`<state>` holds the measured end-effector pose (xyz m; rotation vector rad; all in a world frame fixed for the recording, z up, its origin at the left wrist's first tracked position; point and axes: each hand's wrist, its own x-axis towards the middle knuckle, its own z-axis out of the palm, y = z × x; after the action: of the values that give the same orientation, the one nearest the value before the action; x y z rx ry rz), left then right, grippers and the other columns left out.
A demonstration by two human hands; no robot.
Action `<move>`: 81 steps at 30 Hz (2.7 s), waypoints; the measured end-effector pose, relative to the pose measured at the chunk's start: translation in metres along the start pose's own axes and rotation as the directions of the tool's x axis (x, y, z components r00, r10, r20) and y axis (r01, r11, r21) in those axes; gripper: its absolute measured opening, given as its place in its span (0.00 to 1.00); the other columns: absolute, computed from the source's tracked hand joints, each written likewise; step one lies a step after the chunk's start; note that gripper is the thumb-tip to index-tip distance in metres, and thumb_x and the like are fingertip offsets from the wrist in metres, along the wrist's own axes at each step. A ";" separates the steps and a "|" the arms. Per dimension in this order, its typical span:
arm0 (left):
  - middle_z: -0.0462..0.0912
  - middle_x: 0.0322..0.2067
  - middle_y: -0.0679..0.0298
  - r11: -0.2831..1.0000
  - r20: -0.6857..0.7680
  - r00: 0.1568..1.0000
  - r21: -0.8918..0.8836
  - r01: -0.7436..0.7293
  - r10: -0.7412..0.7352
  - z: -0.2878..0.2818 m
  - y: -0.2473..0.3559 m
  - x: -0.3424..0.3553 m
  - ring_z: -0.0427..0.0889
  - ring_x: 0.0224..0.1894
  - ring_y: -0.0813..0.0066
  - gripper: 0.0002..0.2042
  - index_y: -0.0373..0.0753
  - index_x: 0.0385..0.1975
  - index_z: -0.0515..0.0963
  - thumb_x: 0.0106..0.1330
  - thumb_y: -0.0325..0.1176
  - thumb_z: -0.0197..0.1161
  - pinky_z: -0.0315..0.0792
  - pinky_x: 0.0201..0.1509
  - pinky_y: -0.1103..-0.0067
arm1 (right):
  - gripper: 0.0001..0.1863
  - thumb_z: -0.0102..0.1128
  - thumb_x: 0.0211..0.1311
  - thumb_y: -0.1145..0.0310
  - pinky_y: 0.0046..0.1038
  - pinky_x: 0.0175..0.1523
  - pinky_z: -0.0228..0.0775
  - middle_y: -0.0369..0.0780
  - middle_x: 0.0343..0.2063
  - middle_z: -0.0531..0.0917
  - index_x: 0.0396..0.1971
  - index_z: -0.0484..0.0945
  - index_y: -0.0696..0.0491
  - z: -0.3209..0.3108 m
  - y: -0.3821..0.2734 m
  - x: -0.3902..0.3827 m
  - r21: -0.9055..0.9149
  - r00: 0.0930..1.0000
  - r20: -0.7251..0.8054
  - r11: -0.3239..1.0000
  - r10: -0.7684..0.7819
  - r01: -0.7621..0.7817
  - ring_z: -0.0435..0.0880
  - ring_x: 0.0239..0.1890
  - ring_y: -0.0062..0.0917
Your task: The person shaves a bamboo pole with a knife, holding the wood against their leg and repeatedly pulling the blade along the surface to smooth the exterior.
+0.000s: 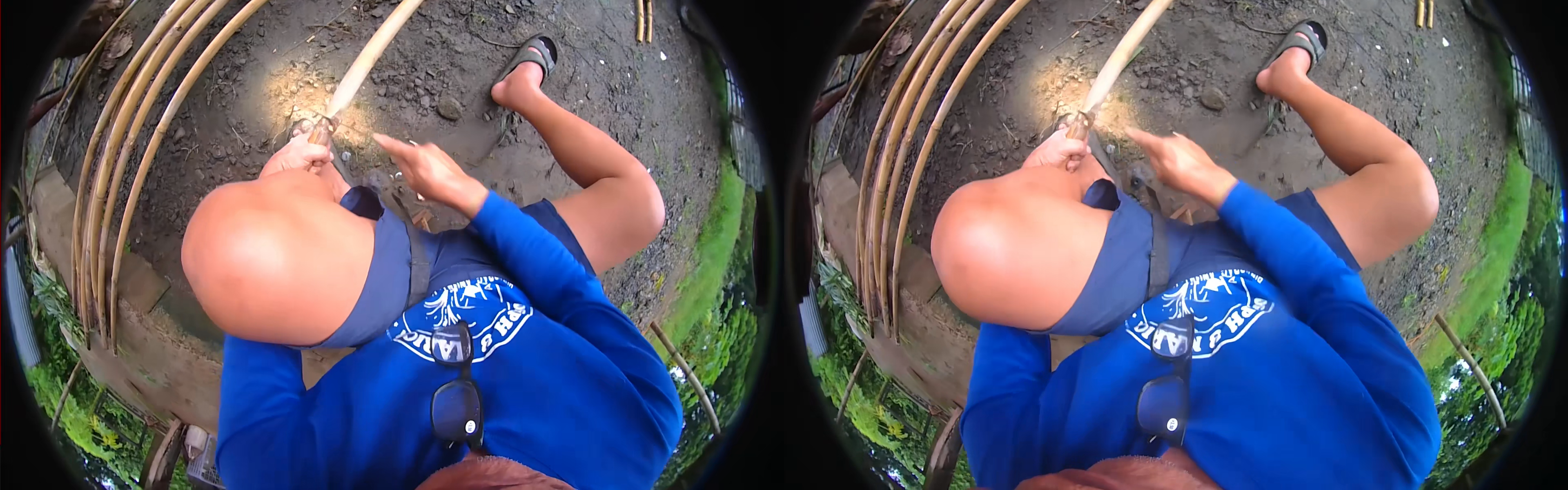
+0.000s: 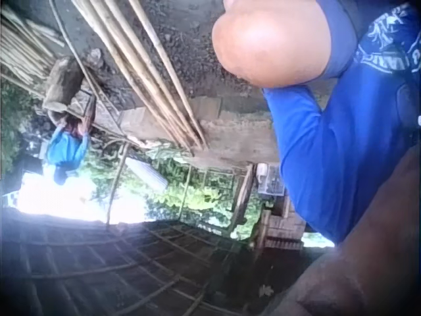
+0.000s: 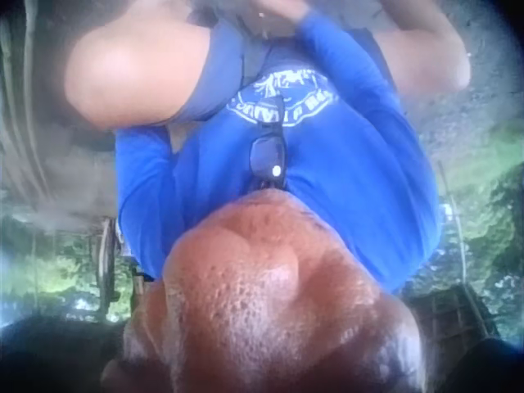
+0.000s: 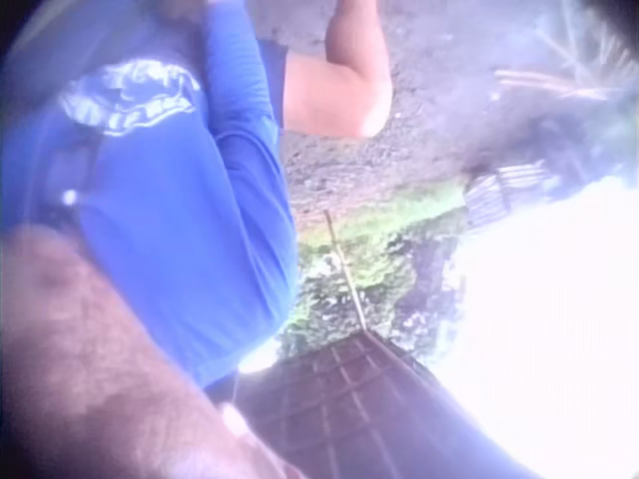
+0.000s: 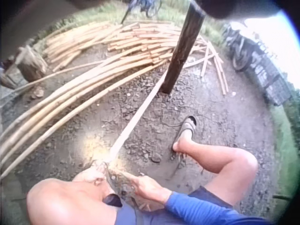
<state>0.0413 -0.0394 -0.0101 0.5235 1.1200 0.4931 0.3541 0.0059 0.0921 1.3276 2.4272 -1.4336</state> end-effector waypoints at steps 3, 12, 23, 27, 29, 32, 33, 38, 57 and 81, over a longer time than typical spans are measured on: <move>0.72 0.21 0.72 1.000 0.034 0.999 -0.012 -0.021 0.021 -0.003 0.014 0.004 0.69 0.20 0.84 0.10 0.42 0.39 0.74 0.64 0.28 0.69 0.65 0.24 0.82 | 0.30 0.51 0.68 0.74 0.55 0.43 0.79 0.58 0.29 0.86 0.70 0.77 0.47 0.037 -0.007 0.058 -0.087 0.979 -0.061 0.978 -0.193 0.187 0.87 0.33 0.56; 0.71 0.21 0.74 0.997 0.034 0.997 -0.025 0.074 -0.073 0.005 0.012 0.001 0.69 0.21 0.85 0.09 0.42 0.38 0.73 0.68 0.27 0.69 0.64 0.25 0.83 | 0.32 0.56 0.67 0.74 0.54 0.36 0.75 0.57 0.26 0.83 0.73 0.73 0.50 0.004 0.013 -0.021 -0.011 0.993 -0.050 0.994 -0.109 0.109 0.84 0.28 0.55; 0.71 0.24 0.71 0.955 -0.066 0.997 0.295 -0.012 0.033 -0.015 -0.010 -0.011 0.71 0.23 0.81 0.11 0.42 0.43 0.72 0.65 0.29 0.67 0.67 0.28 0.79 | 0.32 0.53 0.66 0.75 0.55 0.40 0.77 0.58 0.29 0.86 0.72 0.76 0.45 0.018 0.001 -0.015 0.049 0.996 -0.021 0.995 -0.088 0.089 0.86 0.31 0.57; 0.71 0.23 0.71 0.998 -0.063 0.998 0.057 0.024 -0.020 0.015 0.008 -0.010 0.71 0.23 0.81 0.10 0.43 0.43 0.72 0.66 0.29 0.66 0.67 0.28 0.79 | 0.31 0.51 0.68 0.74 0.56 0.40 0.76 0.58 0.30 0.86 0.71 0.76 0.45 0.014 0.002 0.023 0.043 0.997 -0.044 0.997 -0.062 0.064 0.86 0.31 0.58; 0.73 0.23 0.70 0.990 -0.083 0.995 0.134 -0.039 0.050 0.002 0.006 -0.004 0.73 0.24 0.79 0.09 0.42 0.33 0.73 0.64 0.31 0.68 0.65 0.27 0.76 | 0.30 0.52 0.69 0.73 0.55 0.41 0.77 0.58 0.32 0.87 0.71 0.76 0.44 0.038 0.003 0.070 0.011 0.970 -0.143 0.979 -0.199 0.202 0.87 0.34 0.57; 0.71 0.23 0.71 0.994 -0.048 0.999 0.107 0.027 -0.022 0.000 -0.002 0.001 0.73 0.23 0.81 0.09 0.42 0.43 0.74 0.67 0.30 0.64 0.68 0.29 0.79 | 0.28 0.54 0.72 0.73 0.53 0.39 0.76 0.58 0.28 0.85 0.72 0.75 0.46 0.044 0.007 0.067 0.047 0.968 -0.132 0.975 -0.211 0.219 0.86 0.32 0.57; 0.71 0.23 0.71 0.993 -0.065 0.998 0.120 0.014 -0.007 -0.012 -0.004 0.001 0.73 0.23 0.81 0.09 0.42 0.43 0.74 0.67 0.30 0.64 0.68 0.29 0.79 | 0.28 0.54 0.72 0.73 0.53 0.39 0.76 0.58 0.28 0.85 0.72 0.75 0.46 0.044 0.002 0.065 0.044 0.962 -0.143 0.969 -0.234 0.243 0.86 0.32 0.57; 0.74 0.25 0.71 0.970 0.041 0.999 0.238 -0.037 0.028 0.000 -0.014 0.007 0.77 0.27 0.82 0.10 0.41 0.48 0.76 0.72 0.34 0.65 0.71 0.31 0.79 | 0.27 0.53 0.72 0.71 0.54 0.45 0.78 0.59 0.36 0.87 0.70 0.75 0.52 0.032 -0.013 0.043 0.060 0.968 -0.145 0.975 -0.204 0.215 0.87 0.38 0.57; 0.88 0.48 0.57 0.971 -0.108 0.988 0.222 -0.087 0.113 -0.011 0.017 -0.024 0.85 0.50 0.70 0.25 0.30 0.58 0.77 0.67 0.35 0.78 0.78 0.59 0.68 | 0.27 0.53 0.81 0.59 0.50 0.64 0.75 0.59 0.56 0.85 0.74 0.71 0.50 -0.019 -0.005 -0.005 0.238 0.990 -0.136 0.971 0.034 0.000 0.83 0.61 0.57; 0.89 0.42 0.61 0.790 -0.371 0.879 0.613 -0.009 0.298 -0.002 -0.010 0.002 0.87 0.44 0.74 0.23 0.34 0.56 0.79 0.66 0.36 0.78 0.81 0.49 0.73 | 0.21 0.58 0.77 0.67 0.52 0.48 0.81 0.56 0.39 0.89 0.67 0.78 0.49 0.020 0.007 -0.002 0.125 0.962 -0.196 0.968 -0.191 0.218 0.88 0.43 0.55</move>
<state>0.0410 -0.0457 -0.0183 1.1078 1.7110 0.4078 0.3524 -0.0084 0.0757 1.3220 2.6952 -1.6330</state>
